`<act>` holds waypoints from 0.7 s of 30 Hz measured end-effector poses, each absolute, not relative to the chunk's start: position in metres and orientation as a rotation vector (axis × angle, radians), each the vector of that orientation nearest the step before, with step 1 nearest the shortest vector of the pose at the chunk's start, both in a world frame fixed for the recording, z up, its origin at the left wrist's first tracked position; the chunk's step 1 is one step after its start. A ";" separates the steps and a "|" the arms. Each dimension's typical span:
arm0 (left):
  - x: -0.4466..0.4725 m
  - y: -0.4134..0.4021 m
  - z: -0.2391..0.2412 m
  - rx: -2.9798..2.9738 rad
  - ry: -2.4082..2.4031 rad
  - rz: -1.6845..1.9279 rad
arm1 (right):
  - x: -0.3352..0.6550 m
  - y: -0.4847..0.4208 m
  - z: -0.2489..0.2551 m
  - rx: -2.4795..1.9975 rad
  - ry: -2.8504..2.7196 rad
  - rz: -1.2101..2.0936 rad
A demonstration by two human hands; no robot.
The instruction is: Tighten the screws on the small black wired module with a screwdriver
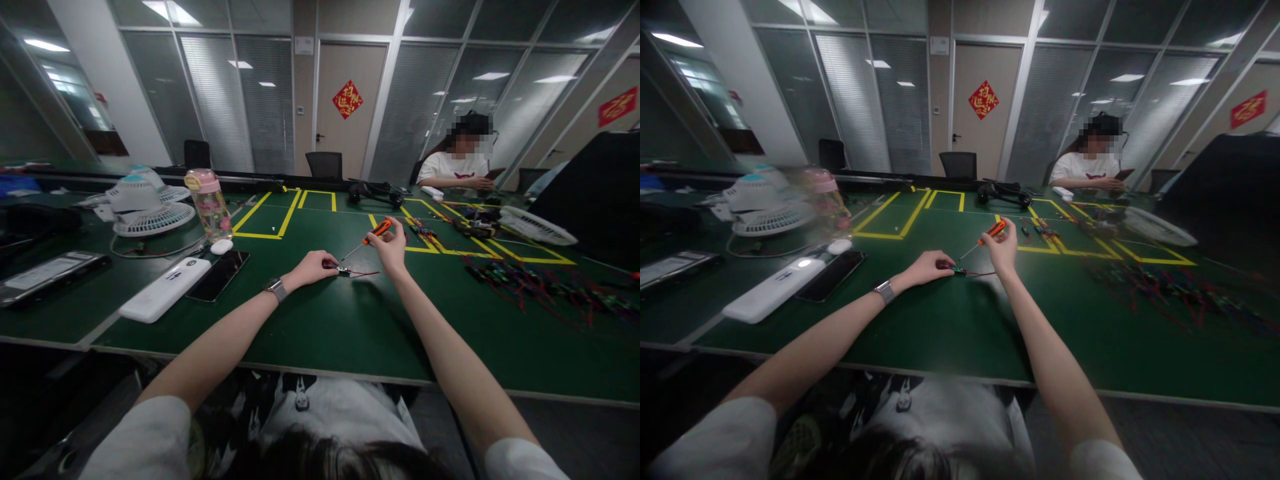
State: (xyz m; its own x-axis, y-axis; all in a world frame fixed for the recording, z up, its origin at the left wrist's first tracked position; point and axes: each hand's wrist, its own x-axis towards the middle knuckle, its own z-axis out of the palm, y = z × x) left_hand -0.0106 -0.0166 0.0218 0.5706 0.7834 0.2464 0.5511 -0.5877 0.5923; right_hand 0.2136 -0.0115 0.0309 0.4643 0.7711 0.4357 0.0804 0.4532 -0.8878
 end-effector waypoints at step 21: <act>0.004 -0.021 0.034 2.294 1.218 0.717 | 0.238 0.004 0.023 -0.914 -0.989 0.433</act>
State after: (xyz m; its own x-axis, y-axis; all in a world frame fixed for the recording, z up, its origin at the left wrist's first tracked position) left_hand 0.0036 -0.0213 0.0342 0.4768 0.8469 0.2354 0.6166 -0.5132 0.5970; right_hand 0.2385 0.0042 0.0232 0.5081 0.6839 0.5236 0.0795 0.5681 -0.8191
